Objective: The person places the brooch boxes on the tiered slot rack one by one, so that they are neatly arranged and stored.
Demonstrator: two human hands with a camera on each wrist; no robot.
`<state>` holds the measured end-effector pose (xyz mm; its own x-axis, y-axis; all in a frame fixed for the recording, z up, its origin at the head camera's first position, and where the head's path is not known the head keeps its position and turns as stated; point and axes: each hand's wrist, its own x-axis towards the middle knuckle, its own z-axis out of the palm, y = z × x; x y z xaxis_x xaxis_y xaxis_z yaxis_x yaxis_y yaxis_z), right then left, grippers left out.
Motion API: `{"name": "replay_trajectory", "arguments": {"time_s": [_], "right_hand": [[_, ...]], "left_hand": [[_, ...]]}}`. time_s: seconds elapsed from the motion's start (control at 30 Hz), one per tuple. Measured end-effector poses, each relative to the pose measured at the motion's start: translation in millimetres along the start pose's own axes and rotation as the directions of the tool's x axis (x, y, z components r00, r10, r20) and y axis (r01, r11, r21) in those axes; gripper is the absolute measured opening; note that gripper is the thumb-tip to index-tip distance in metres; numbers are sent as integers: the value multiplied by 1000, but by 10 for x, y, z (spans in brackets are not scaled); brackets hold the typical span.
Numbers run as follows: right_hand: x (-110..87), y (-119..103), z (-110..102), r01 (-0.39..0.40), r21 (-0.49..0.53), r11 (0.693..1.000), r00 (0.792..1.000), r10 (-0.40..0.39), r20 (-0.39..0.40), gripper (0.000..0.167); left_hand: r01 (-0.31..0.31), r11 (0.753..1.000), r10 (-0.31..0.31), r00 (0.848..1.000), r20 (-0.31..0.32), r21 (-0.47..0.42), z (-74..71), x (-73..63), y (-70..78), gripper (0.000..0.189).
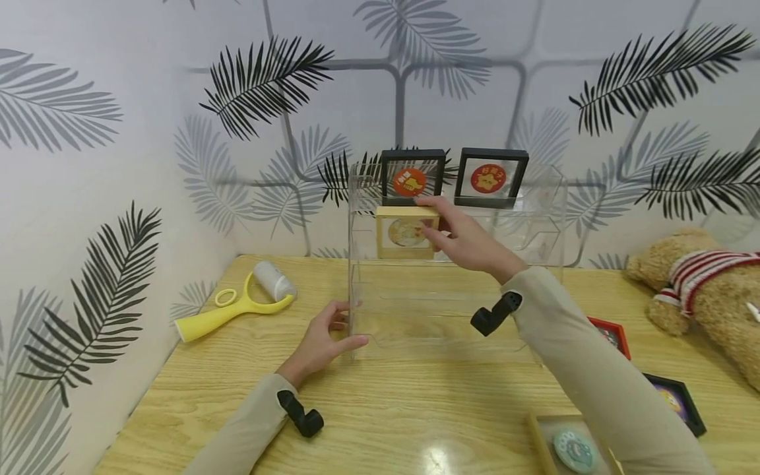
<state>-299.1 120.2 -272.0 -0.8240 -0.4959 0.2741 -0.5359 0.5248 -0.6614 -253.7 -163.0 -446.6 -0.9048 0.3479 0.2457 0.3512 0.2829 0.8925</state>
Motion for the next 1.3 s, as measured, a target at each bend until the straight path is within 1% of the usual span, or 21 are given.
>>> {"name": "replay_trajectory", "arguments": {"time_s": [0.1,0.27,0.3,0.37,0.4,0.53,0.6,0.7,0.8,0.9,1.07,1.2,1.3], "right_hand": [[-44,-43,-72,7,-33,999,1000,-6,22,52],[-95,-91,-172,12,-91,996,999,-9,31,52],[-103,-98,-185,10,-100,995,999,-7,35,52],[-128,-115,-203,16,-111,994,999,-11,45,52],[-143,-125,-209,22,-119,993,999,-16,51,53],[-218,-165,-219,43,-150,988,997,-33,64,55],[-258,-171,-223,50,-165,985,997,-39,69,56],[-330,-147,-234,49,-181,982,997,-38,68,59],[-446,-77,-231,43,-194,980,998,-32,58,60],[-614,15,-216,47,-195,980,998,-40,40,60],[-906,145,-174,65,-151,986,998,-68,-11,58],[-1107,207,-158,84,-118,989,996,-88,-31,55],[-1263,258,-136,77,-124,989,996,-81,-28,54]], "left_hand": [[-4,1000,4,1000,7,3,9,10,1,57],[8,1000,-8,1000,14,9,22,22,0,57],[14,1000,-14,1000,15,4,25,23,3,57],[35,999,-35,999,20,2,22,7,80,57],[45,999,-44,999,23,0,21,7,92,58],[60,998,-60,998,23,0,14,8,76,57],[47,999,-47,999,17,1,12,20,-3,56],[21,1000,-21,1000,7,2,6,12,-15,55],[3,1000,-3,1000,4,-3,-1,-2,-11,56],[-3,1000,3,1000,6,1,-6,-10,3,57],[-6,1000,6,1000,0,10,-11,-10,-7,56],[-1,1000,1,1000,4,1,-4,-5,8,56],[10,1000,-10,1000,9,5,4,1,13,57]]}}
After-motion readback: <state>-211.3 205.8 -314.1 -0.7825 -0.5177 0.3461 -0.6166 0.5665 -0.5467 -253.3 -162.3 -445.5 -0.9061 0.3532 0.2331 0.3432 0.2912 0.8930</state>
